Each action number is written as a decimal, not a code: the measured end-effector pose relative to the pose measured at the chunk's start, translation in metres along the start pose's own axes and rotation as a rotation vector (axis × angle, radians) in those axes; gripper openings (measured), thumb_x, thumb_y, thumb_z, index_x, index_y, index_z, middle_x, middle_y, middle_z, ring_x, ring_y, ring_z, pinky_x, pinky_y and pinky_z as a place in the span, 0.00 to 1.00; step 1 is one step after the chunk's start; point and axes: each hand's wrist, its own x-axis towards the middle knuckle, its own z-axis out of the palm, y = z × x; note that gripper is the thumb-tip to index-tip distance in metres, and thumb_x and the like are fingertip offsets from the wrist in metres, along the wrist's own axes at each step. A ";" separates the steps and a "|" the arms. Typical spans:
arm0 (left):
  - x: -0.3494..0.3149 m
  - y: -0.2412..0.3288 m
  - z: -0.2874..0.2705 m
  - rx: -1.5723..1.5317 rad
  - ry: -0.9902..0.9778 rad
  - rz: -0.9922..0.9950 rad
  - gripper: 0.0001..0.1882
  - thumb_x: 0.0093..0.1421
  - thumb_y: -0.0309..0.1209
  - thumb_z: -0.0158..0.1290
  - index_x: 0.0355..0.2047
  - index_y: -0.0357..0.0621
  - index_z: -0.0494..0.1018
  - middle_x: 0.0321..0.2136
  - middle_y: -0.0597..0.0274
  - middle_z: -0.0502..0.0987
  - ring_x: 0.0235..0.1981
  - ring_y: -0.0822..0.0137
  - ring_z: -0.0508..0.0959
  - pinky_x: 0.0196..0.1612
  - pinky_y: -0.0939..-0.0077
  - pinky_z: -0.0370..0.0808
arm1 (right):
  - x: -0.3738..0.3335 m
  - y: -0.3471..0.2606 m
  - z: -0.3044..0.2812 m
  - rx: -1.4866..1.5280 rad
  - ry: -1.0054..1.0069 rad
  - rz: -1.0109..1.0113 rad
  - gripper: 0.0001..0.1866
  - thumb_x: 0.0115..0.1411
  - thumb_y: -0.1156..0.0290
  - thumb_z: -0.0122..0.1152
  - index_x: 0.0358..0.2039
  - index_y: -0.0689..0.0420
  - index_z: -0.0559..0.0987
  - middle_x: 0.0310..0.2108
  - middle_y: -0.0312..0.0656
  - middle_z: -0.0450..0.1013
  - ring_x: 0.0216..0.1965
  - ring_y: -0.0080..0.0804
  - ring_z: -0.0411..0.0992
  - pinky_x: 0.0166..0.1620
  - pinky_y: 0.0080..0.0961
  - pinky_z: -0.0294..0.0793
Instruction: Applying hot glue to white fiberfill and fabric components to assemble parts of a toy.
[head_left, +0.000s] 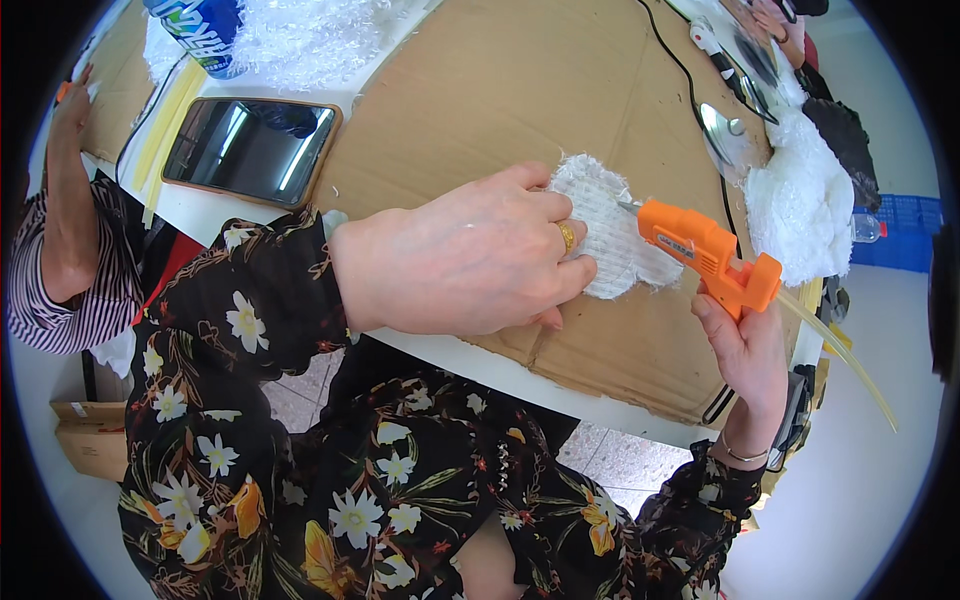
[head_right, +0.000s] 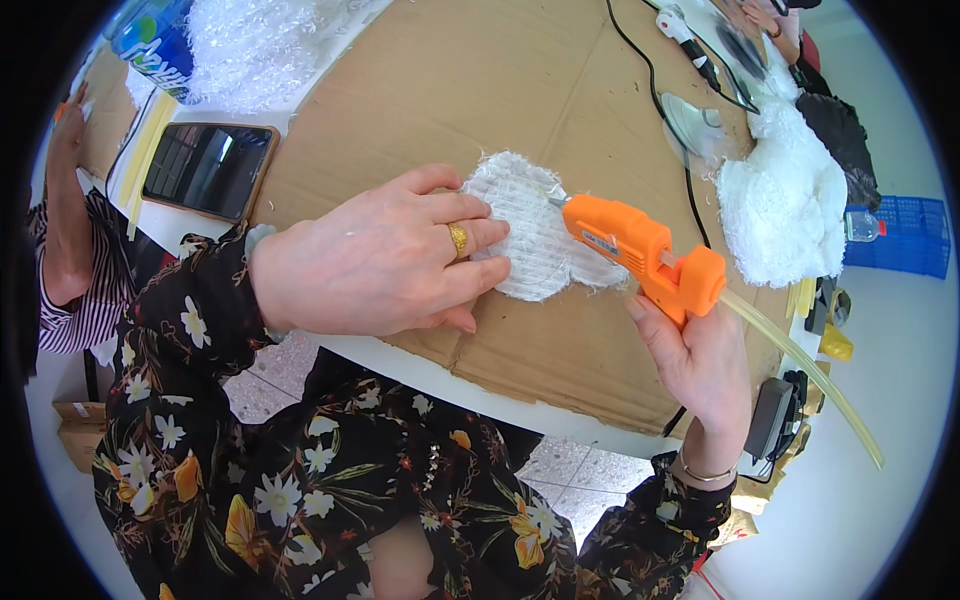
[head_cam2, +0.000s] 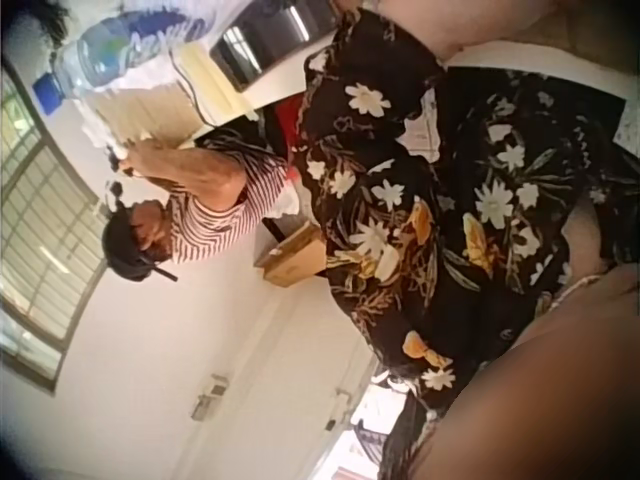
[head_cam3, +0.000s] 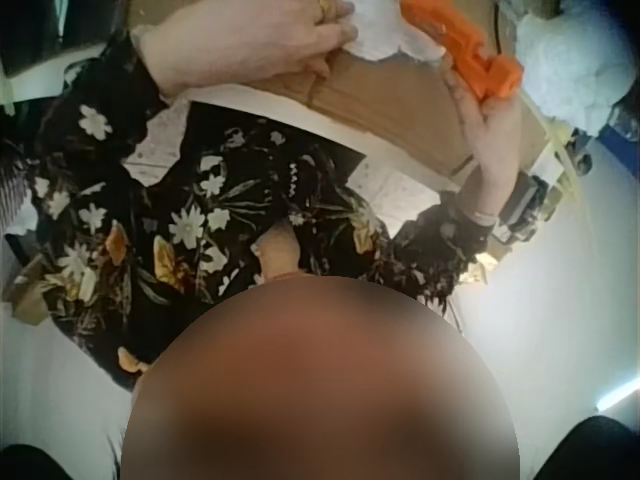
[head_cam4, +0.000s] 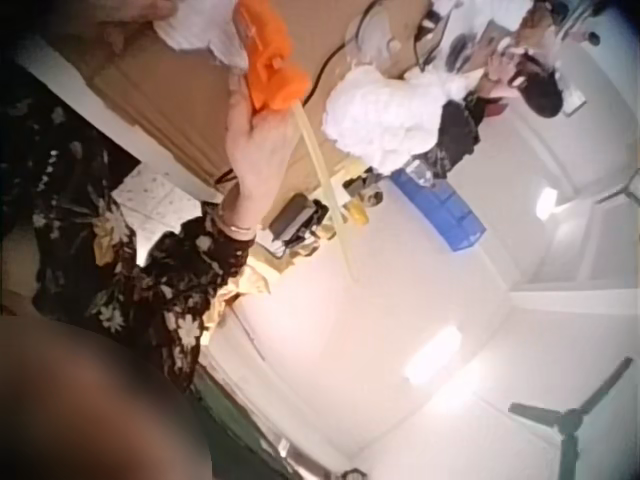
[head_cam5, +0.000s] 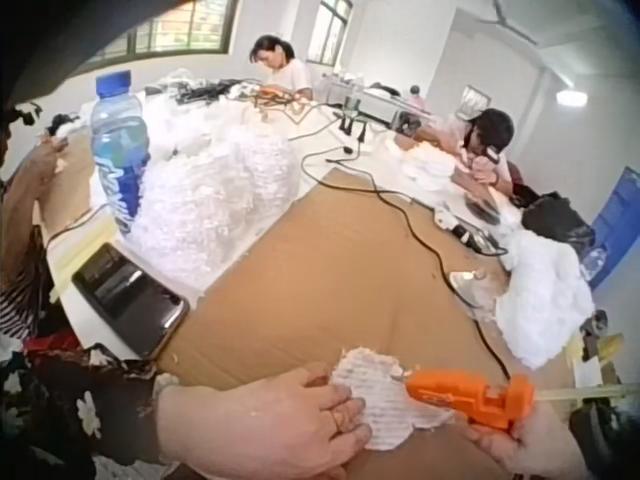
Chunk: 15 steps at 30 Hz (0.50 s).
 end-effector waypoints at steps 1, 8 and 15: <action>0.000 0.000 0.000 0.005 -0.002 -0.001 0.21 0.50 0.41 0.57 0.39 0.41 0.68 0.41 0.58 0.72 0.45 0.62 0.71 0.52 0.60 0.65 | -0.001 0.001 -0.001 0.000 -0.001 0.001 0.10 0.57 0.69 0.57 0.34 0.62 0.72 0.25 0.36 0.67 0.25 0.23 0.65 0.30 0.20 0.65; 0.002 -0.004 0.003 0.003 0.000 0.008 0.21 0.51 0.41 0.56 0.39 0.41 0.68 0.41 0.59 0.72 0.45 0.62 0.71 0.52 0.61 0.65 | -0.002 0.006 -0.004 -0.035 -0.016 -0.048 0.10 0.58 0.69 0.57 0.34 0.63 0.72 0.25 0.36 0.67 0.25 0.22 0.64 0.30 0.20 0.65; 0.002 -0.002 0.001 0.002 0.003 0.004 0.21 0.51 0.41 0.56 0.39 0.41 0.68 0.41 0.59 0.72 0.45 0.62 0.71 0.52 0.61 0.65 | -0.001 0.008 -0.010 -0.003 -0.081 -0.007 0.11 0.57 0.68 0.58 0.34 0.62 0.72 0.24 0.35 0.66 0.25 0.22 0.64 0.30 0.20 0.65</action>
